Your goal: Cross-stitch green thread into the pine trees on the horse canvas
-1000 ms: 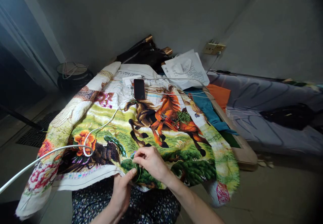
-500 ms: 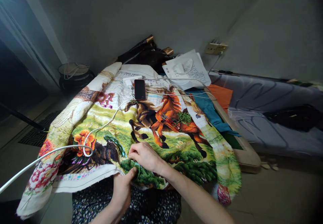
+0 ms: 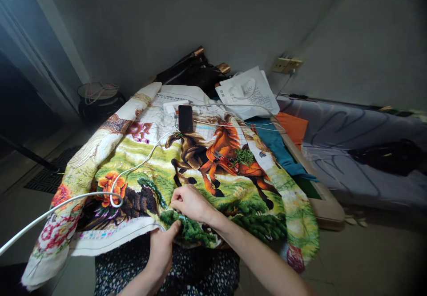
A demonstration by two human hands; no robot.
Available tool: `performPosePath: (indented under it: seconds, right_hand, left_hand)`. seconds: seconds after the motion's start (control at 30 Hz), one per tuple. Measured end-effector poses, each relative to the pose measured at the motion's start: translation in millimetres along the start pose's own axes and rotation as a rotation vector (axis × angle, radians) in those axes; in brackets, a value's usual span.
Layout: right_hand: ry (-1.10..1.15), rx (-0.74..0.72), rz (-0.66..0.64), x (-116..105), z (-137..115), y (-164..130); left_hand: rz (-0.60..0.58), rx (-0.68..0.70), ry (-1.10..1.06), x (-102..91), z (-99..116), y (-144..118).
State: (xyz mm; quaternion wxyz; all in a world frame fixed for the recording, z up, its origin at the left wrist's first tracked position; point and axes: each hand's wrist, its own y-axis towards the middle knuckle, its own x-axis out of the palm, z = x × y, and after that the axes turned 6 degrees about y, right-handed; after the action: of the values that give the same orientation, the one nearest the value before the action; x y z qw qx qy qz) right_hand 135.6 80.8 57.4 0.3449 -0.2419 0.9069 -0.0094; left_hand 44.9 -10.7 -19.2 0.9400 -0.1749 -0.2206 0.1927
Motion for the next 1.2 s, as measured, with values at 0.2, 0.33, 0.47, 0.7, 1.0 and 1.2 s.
performPosePath:
  seconds: [0.2,0.33,0.47,0.7,1.0,1.2]
  right_hand:
    - [-0.001,0.028,-0.007,0.8,-1.1,1.9]
    - [0.004,0.039,-0.016,1.3,-0.4,2.4]
    - [0.015,0.047,-0.029,1.7,1.0,3.9]
    - [0.031,0.064,-0.039,2.6,1.9,4.9]
    - [0.043,0.069,-0.053,2.3,4.4,3.8]
    - [0.052,0.074,-0.05,3.0,5.4,1.0]
  left_hand:
    - [-0.015,0.016,-0.011,-0.8,-1.3,2.2]
    - [-0.013,-0.004,-0.025,-0.3,0.0,1.6]
    - [-0.011,0.015,-0.009,-0.4,-0.2,2.4]
    - [0.025,0.048,0.038,-2.1,-5.0,6.2]
    - [0.027,0.038,0.021,-1.1,-2.2,3.8]
    - [-0.014,0.004,-0.047,-1.6,-1.9,2.9]
